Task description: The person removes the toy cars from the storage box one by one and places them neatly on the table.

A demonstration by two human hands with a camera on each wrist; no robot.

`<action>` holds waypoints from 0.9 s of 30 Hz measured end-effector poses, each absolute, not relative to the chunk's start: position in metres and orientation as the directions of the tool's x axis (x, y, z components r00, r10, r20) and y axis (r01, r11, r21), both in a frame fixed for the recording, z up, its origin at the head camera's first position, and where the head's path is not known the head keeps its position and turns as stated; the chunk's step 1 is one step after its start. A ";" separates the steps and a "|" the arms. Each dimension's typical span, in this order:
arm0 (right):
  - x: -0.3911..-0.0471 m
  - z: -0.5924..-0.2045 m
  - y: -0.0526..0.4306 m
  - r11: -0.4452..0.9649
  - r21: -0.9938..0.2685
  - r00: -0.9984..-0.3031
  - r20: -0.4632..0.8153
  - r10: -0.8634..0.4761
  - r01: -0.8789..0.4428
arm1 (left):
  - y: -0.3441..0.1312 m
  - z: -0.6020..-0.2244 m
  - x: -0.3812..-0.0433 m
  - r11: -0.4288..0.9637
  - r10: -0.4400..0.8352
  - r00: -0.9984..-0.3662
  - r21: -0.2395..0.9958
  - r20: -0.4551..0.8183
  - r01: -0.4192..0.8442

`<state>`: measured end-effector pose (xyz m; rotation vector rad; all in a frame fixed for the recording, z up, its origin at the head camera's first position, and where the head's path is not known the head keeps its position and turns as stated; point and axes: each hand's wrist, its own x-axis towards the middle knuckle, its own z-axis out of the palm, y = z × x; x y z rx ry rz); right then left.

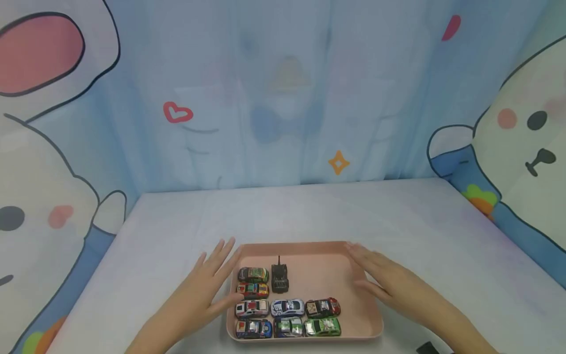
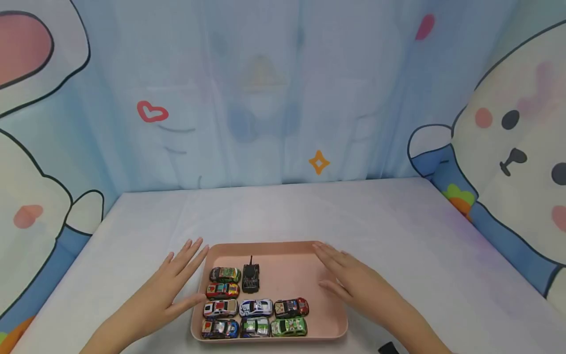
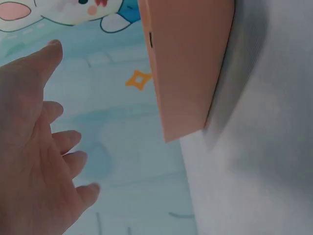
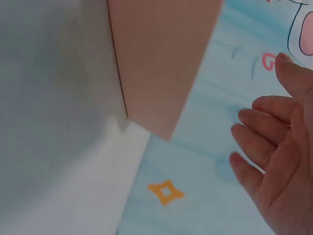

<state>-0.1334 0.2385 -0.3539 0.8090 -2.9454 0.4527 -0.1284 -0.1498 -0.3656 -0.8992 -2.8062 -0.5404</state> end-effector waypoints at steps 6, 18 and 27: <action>-0.134 -0.362 0.220 0.756 -0.410 -0.837 0.035 -0.547 -0.511 | -0.147 -0.377 -0.125 0.703 0.561 -0.813 0.428 0.157 0.568; -0.138 -0.390 0.206 0.593 -0.459 -0.704 0.107 -0.702 -0.661 | -0.153 -0.391 -0.122 0.661 0.606 -0.795 0.540 0.026 0.521; -0.139 -0.395 0.203 0.638 -0.490 -0.730 -0.005 -0.683 -0.593 | -0.156 -0.395 -0.122 0.635 0.610 -0.792 0.605 -0.011 0.480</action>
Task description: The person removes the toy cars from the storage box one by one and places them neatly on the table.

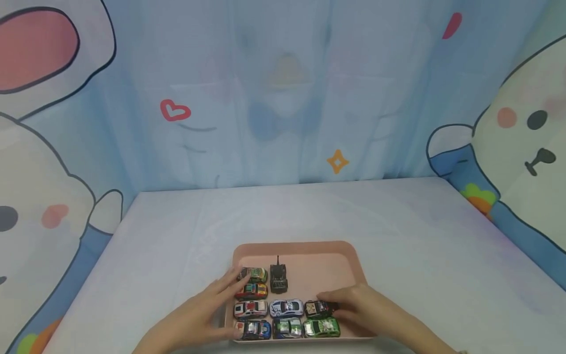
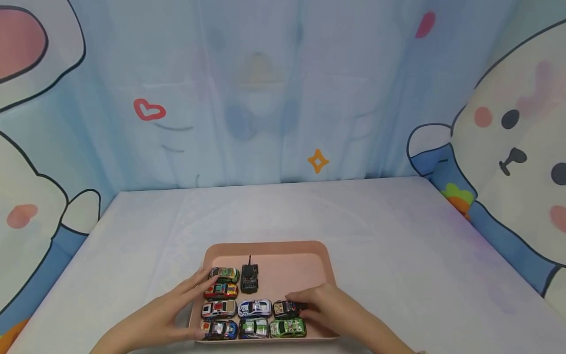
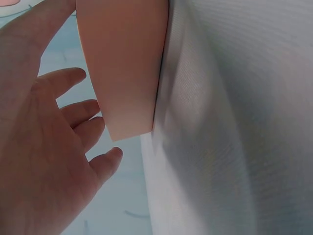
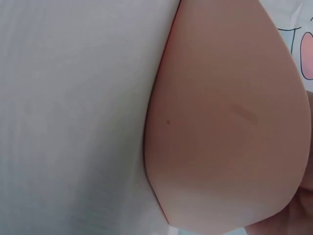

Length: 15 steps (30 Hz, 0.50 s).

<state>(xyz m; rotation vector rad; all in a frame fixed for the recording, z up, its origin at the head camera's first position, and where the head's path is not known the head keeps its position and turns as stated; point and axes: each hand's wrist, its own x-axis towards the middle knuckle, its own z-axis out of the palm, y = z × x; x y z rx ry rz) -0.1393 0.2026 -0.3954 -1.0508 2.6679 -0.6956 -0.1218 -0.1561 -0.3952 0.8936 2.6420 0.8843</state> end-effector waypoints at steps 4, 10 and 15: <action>-0.140 -0.396 0.202 0.649 -0.486 -0.738 -0.011 -0.674 -0.585 | -0.159 -0.398 -0.124 0.614 0.622 -0.783 0.626 -0.009 0.481; -0.141 -0.399 0.203 0.641 -0.492 -0.737 0.002 -0.675 -0.589 | -0.165 -0.401 -0.127 0.580 0.640 -0.768 0.652 0.008 0.489; -0.142 -0.400 0.203 0.631 -0.517 -0.741 0.010 -0.672 -0.579 | -0.167 -0.406 -0.131 0.539 0.657 -0.753 0.674 0.039 0.505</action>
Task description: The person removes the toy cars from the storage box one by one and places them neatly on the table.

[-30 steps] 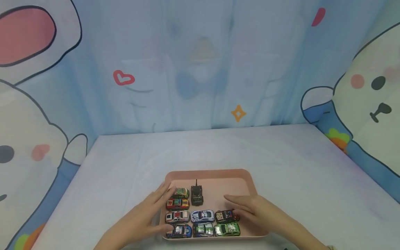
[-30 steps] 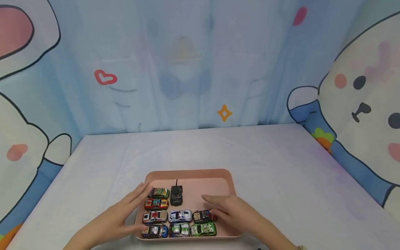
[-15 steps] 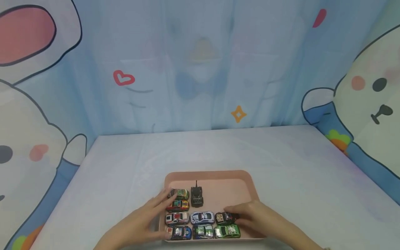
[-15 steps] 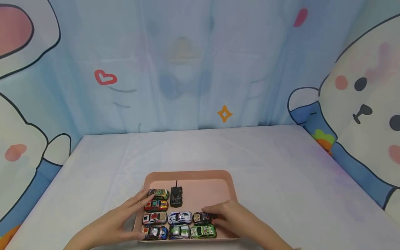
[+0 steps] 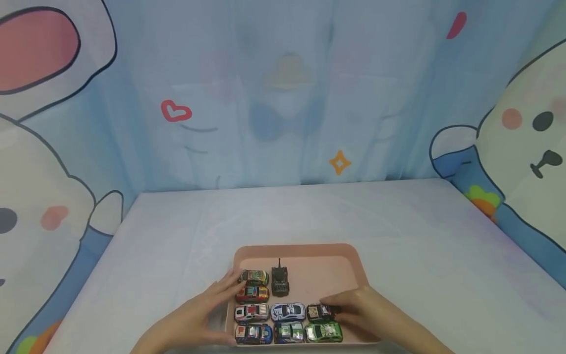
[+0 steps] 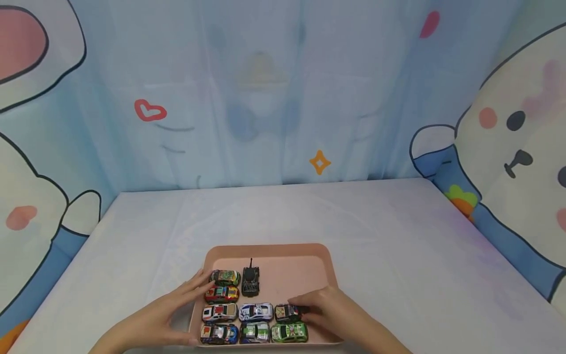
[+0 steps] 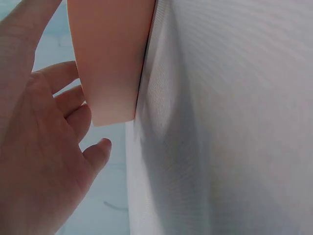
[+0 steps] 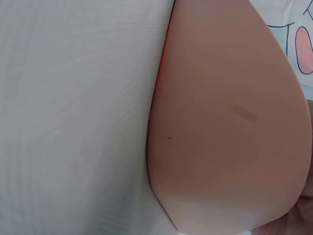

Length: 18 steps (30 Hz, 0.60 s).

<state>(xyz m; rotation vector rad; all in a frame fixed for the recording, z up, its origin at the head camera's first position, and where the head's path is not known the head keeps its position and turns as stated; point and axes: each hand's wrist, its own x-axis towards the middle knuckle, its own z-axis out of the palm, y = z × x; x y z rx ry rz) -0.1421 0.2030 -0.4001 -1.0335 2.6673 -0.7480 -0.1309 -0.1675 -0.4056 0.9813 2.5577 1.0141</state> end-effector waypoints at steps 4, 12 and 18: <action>-0.142 -0.400 0.204 0.624 -0.518 -0.738 0.022 -0.675 -0.586 | -0.168 -0.408 -0.132 0.537 0.656 -0.751 0.658 0.066 0.527; -0.141 -0.397 0.207 0.587 -0.504 -0.713 0.084 -0.696 -0.633 | -0.167 -0.409 -0.133 0.567 0.644 -0.762 0.628 0.066 0.533; -0.144 -0.384 0.217 0.572 -0.504 -0.721 0.162 -0.673 -0.647 | -0.168 -0.407 -0.132 0.564 0.650 -0.757 0.629 0.061 0.535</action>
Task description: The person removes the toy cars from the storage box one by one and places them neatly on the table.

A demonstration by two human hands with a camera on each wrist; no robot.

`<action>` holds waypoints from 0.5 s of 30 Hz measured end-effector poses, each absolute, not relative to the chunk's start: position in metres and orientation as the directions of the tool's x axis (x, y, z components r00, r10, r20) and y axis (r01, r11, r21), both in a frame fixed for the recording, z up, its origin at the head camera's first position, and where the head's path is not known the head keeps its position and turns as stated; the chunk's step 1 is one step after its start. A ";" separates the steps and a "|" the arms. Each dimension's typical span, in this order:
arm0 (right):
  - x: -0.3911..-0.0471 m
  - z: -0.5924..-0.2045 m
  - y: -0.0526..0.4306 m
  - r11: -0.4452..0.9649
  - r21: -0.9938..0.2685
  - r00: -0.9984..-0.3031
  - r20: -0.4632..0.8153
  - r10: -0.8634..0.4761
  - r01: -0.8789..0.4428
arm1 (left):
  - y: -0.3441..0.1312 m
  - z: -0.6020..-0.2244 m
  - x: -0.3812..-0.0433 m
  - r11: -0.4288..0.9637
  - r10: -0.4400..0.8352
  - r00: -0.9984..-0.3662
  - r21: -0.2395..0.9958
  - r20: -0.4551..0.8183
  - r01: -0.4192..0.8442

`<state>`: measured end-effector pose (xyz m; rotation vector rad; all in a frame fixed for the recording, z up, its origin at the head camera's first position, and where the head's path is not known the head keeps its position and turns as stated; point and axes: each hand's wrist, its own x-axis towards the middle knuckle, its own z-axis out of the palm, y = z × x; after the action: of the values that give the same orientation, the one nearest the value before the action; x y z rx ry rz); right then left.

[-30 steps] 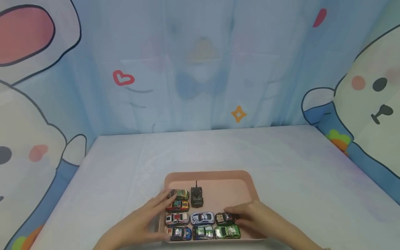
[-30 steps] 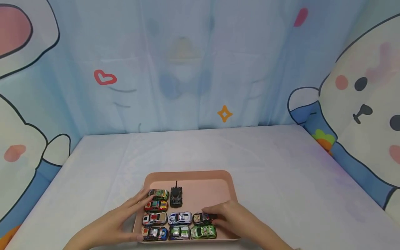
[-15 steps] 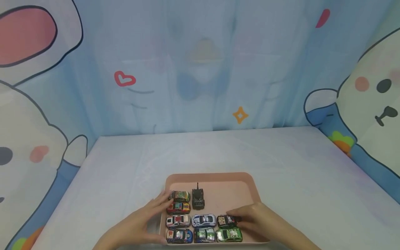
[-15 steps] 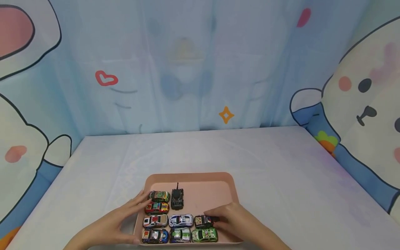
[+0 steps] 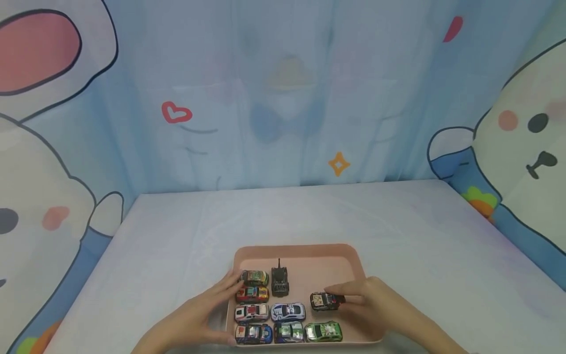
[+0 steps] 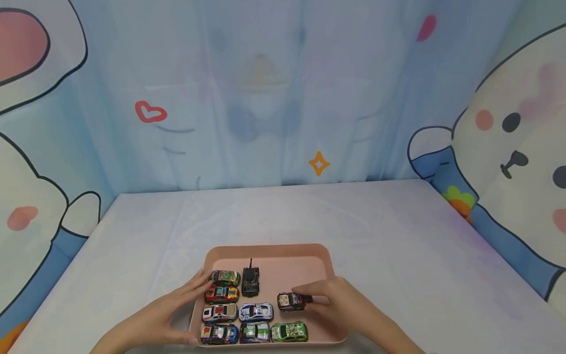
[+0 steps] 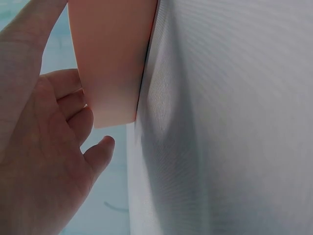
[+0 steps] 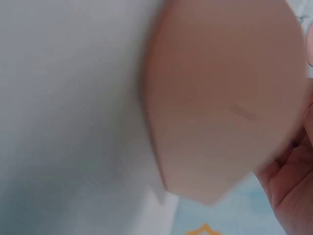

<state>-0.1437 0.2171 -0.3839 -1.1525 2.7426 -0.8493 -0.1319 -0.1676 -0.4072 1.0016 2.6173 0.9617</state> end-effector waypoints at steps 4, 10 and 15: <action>-0.152 -0.366 0.230 0.612 -0.484 -0.759 0.198 -0.620 -0.626 | -0.168 -0.404 -0.131 0.564 0.649 -0.759 0.637 0.050 0.525; -0.182 -0.349 0.257 0.675 -0.399 -0.784 0.338 -0.521 -0.621 | -0.169 -0.403 -0.131 0.570 0.645 -0.763 0.637 0.045 0.519; -0.215 -0.357 0.278 0.705 -0.398 -0.804 0.389 -0.449 -0.586 | -0.168 -0.407 -0.131 0.564 0.652 -0.758 0.645 0.036 0.515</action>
<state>-0.2148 0.2784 -0.3573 -0.9738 3.1420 -0.8902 -0.1311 -0.1684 -0.4069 0.9798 2.5900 0.9677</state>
